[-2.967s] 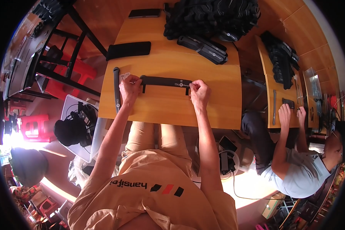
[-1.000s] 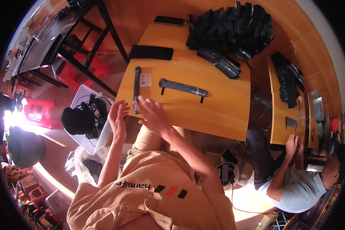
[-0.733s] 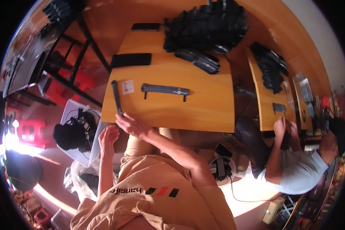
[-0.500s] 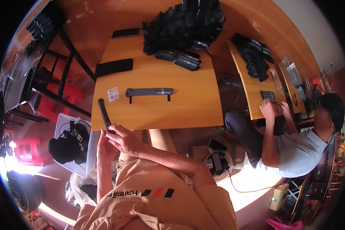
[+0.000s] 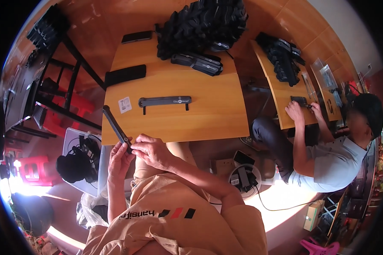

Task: Assembling small plastic clips onto black plastic straps at a workbench.

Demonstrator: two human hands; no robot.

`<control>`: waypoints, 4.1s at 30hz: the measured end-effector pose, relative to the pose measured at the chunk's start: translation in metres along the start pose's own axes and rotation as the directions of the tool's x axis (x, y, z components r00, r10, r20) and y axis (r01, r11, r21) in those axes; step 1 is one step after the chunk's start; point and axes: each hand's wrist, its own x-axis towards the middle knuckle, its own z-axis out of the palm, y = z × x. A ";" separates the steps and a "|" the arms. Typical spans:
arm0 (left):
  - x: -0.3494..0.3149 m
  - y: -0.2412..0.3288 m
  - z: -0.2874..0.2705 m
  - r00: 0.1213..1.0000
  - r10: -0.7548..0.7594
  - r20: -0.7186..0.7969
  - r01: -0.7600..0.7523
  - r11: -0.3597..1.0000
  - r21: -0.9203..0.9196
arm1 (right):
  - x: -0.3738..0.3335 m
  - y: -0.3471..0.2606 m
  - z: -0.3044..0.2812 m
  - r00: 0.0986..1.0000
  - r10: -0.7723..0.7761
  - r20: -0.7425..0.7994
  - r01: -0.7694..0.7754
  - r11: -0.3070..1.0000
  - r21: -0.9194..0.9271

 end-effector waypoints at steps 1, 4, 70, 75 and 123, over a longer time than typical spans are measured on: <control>0.000 0.001 0.001 1.000 0.004 0.002 -0.004 0.998 0.063 | 0.002 -0.001 -0.004 0.999 -0.012 0.032 0.012 1.000 -0.005; 0.000 0.002 0.005 1.000 -0.002 -0.019 0.005 0.989 0.151 | 0.005 -0.008 -0.012 0.997 -0.042 0.066 0.043 0.999 -0.011; -0.017 0.032 0.072 0.986 0.128 0.110 -0.159 0.481 0.862 | 0.038 -0.034 -0.037 0.968 -0.077 0.239 0.084 0.996 -0.018; -0.018 0.030 0.076 0.985 0.090 0.149 -0.174 0.514 0.840 | 0.027 -0.028 -0.032 0.977 0.108 0.183 -0.149 0.963 0.225; 0.028 0.002 0.097 0.827 -0.302 0.473 -0.144 0.700 0.699 | 0.014 -0.048 -0.140 0.941 0.288 0.179 -0.325 0.918 0.227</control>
